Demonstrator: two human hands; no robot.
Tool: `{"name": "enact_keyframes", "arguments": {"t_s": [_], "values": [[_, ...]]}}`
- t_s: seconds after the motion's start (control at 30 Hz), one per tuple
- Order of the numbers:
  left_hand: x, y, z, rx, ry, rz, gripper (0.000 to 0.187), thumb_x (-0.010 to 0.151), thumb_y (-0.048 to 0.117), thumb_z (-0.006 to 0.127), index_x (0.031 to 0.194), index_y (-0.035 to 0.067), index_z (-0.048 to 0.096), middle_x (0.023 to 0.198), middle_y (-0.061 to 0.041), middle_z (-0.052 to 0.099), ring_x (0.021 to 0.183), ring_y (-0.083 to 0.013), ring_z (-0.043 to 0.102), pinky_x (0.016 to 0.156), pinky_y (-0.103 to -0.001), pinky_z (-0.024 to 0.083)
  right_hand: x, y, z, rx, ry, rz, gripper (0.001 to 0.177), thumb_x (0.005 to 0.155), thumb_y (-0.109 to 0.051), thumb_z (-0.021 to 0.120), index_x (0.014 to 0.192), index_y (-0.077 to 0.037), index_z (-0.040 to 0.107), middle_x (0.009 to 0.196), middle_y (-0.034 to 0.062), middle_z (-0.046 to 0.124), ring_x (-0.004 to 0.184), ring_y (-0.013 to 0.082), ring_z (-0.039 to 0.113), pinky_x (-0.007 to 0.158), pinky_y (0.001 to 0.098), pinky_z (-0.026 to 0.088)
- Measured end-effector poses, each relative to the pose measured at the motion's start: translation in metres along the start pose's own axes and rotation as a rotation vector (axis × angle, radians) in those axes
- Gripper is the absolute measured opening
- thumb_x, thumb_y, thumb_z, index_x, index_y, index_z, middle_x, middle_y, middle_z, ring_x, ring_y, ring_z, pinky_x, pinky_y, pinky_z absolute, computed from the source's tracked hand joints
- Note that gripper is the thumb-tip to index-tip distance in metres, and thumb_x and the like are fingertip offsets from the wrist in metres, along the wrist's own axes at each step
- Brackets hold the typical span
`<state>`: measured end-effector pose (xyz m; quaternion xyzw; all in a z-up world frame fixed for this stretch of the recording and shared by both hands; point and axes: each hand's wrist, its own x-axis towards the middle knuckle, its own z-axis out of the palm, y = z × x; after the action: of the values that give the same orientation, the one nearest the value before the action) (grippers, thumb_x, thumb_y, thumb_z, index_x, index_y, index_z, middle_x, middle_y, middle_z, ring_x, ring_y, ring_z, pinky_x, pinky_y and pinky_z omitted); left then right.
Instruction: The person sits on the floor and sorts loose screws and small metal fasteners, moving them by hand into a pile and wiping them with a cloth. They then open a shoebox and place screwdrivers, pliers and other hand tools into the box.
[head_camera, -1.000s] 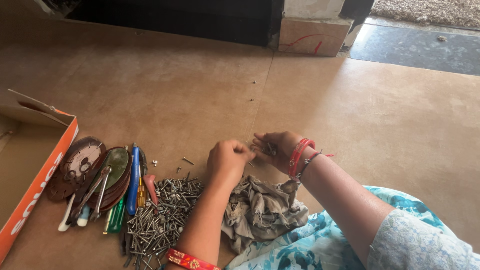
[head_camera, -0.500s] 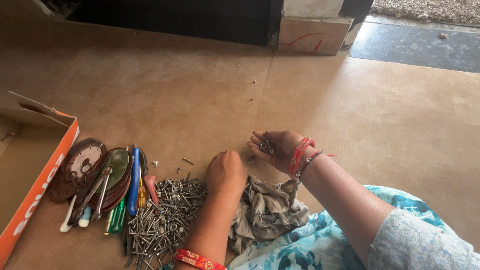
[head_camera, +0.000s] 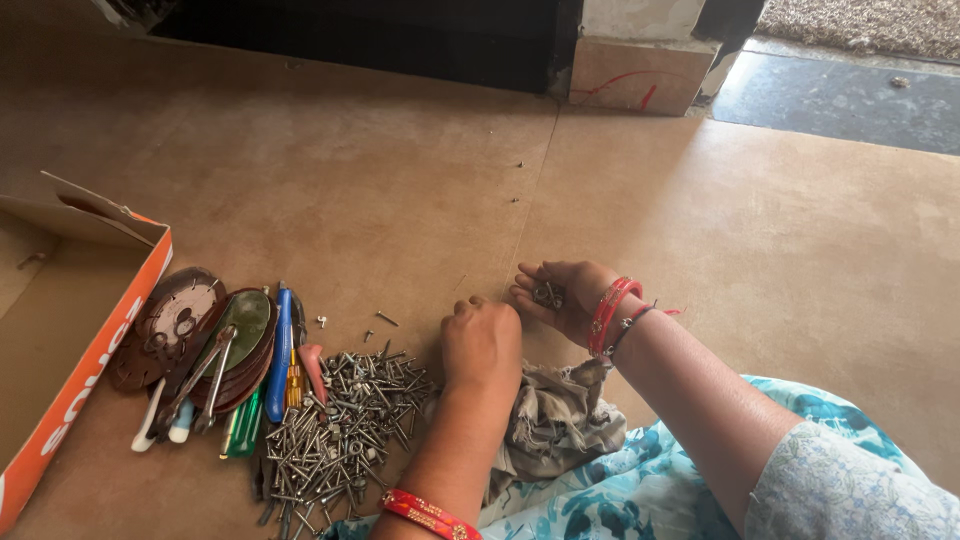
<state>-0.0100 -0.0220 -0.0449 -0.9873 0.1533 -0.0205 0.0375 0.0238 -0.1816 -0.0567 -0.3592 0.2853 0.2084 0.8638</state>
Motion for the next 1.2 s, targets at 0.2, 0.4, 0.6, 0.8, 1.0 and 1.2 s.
{"name": "enact_keyframes", "arguments": {"t_s": [0.2, 0.4, 0.6, 0.8, 1.0, 1.2], "values": [[-0.001, -0.011, -0.014, -0.044, 0.069, 0.017, 0.018, 0.091, 0.017, 0.064, 0.095, 0.002, 0.073, 0.101, -0.016, 0.071, 0.097, -0.0295, 0.069, 0.081, -0.040, 0.057, 0.000, 0.002, 0.001, -0.039, 0.029, 0.012, 0.032, 0.104, -0.016, 0.046, 0.122, 0.006, 0.061, 0.110, 0.0163, 0.067, 0.105, 0.0255, 0.069, 0.091, 0.0345, 0.062], [0.009, -0.018, -0.045, -0.771, -0.012, -0.055, 0.015, 0.085, 0.021, 0.071, 0.094, 0.009, 0.074, 0.105, -0.009, 0.072, 0.106, -0.0307, 0.067, 0.089, -0.043, 0.053, 0.007, 0.006, -0.002, -0.003, -0.011, 0.018, 0.032, 0.103, -0.015, 0.046, 0.122, 0.005, 0.061, 0.115, 0.0133, 0.070, 0.107, 0.0239, 0.069, 0.092, 0.0350, 0.060], [0.002, -0.022, -0.027, -0.578, 0.044, -0.008, 0.011, 0.074, 0.012, 0.078, 0.085, 0.012, 0.077, 0.107, -0.012, 0.069, 0.111, -0.0315, 0.064, 0.094, -0.043, 0.051, 0.009, -0.011, -0.012, 0.102, 0.064, -0.064, 0.030, 0.103, -0.013, 0.048, 0.124, 0.005, 0.061, 0.115, 0.0142, 0.067, 0.108, 0.0244, 0.067, 0.100, 0.0362, 0.059], [-0.001, -0.019, -0.001, -0.384, 0.174, 0.151, 0.006, 0.089, 0.007, 0.070, 0.094, 0.006, 0.071, 0.110, -0.015, 0.068, 0.112, -0.0347, 0.063, 0.092, -0.045, 0.052, 0.012, -0.009, -0.017, 0.092, 0.064, -0.067, 0.029, 0.104, -0.012, 0.050, 0.123, 0.005, 0.063, 0.113, 0.0134, 0.067, 0.106, 0.0233, 0.067, 0.099, 0.0358, 0.060], [0.012, -0.012, -0.031, -0.772, 0.017, -0.078, 0.011, 0.090, 0.018, 0.070, 0.099, 0.012, 0.073, 0.109, -0.009, 0.069, 0.111, -0.0285, 0.063, 0.092, -0.042, 0.052, 0.012, -0.002, -0.010, 0.032, 0.029, -0.028, 0.029, 0.104, -0.016, 0.047, 0.120, 0.002, 0.063, 0.113, 0.0117, 0.069, 0.104, 0.0218, 0.068, 0.091, 0.0348, 0.057], [0.004, -0.042, -0.052, -0.580, -0.115, -0.244, 0.009, 0.082, 0.012, 0.078, 0.091, 0.012, 0.078, 0.104, -0.010, 0.075, 0.101, -0.0298, 0.071, 0.089, -0.042, 0.055, 0.004, -0.003, 0.000, 0.057, 0.005, -0.006, 0.029, 0.106, -0.016, 0.045, 0.120, 0.005, 0.060, 0.111, 0.0136, 0.067, 0.105, 0.0240, 0.069, 0.095, 0.0329, 0.062]]}}
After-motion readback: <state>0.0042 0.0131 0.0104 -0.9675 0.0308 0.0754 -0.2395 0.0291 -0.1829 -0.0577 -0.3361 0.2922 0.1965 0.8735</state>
